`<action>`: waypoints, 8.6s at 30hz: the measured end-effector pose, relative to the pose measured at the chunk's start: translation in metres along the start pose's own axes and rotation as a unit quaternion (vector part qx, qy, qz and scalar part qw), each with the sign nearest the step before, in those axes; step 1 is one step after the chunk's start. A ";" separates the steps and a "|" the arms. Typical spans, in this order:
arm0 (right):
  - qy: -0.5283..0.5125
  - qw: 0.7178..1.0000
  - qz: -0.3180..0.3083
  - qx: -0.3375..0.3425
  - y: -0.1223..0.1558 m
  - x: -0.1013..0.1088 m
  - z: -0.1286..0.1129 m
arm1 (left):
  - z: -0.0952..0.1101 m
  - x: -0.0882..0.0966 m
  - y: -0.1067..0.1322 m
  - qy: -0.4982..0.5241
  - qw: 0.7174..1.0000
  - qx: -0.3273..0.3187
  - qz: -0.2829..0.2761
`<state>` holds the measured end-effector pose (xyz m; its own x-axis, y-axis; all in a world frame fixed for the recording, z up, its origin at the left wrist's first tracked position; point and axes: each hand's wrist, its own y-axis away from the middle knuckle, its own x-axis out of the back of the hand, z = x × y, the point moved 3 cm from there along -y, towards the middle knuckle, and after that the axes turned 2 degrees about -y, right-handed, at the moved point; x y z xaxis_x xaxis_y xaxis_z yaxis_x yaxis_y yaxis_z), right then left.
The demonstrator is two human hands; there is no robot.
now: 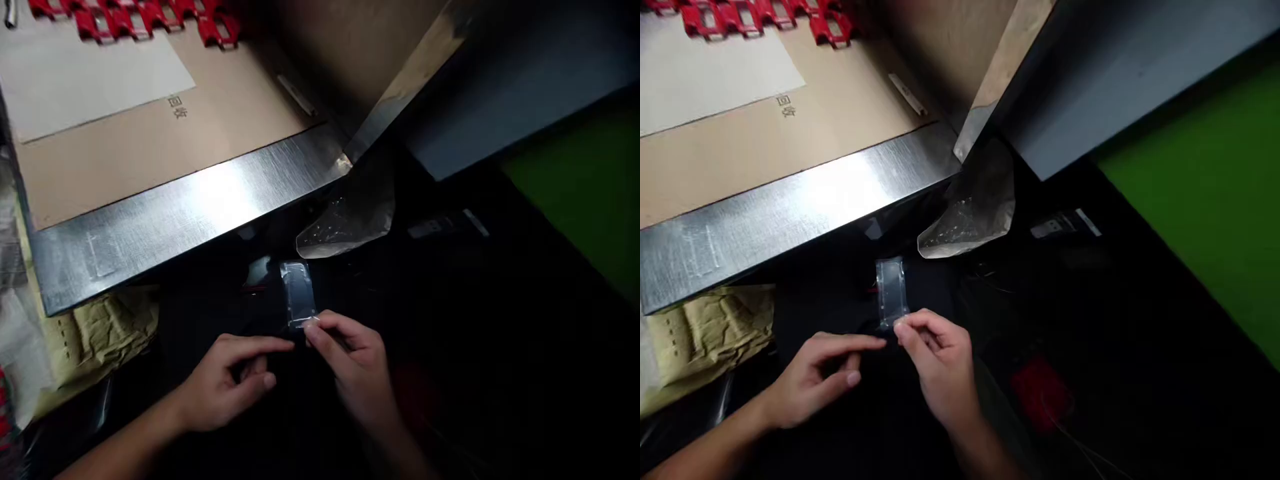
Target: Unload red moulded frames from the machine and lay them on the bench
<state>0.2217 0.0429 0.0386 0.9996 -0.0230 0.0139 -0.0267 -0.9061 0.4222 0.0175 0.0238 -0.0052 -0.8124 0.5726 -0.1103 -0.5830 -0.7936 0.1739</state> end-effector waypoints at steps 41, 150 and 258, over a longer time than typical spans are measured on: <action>-0.126 0.987 -0.099 0.014 -0.021 0.004 0.027 | -0.008 -0.052 -0.014 0.512 0.858 0.033 0.012; 0.087 0.957 -0.271 0.050 -0.082 0.004 0.035 | -0.006 0.024 -0.031 0.160 0.933 0.111 0.302; -0.030 0.939 -0.291 0.184 -0.066 -0.069 0.014 | -0.032 0.020 -0.026 0.467 0.788 0.148 0.373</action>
<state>0.1547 0.0987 -0.0034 0.8437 0.5064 -0.1780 0.5148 -0.8573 0.0014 0.0163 0.0490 -0.0434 -0.6627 -0.5413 -0.5176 -0.0239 -0.6755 0.7370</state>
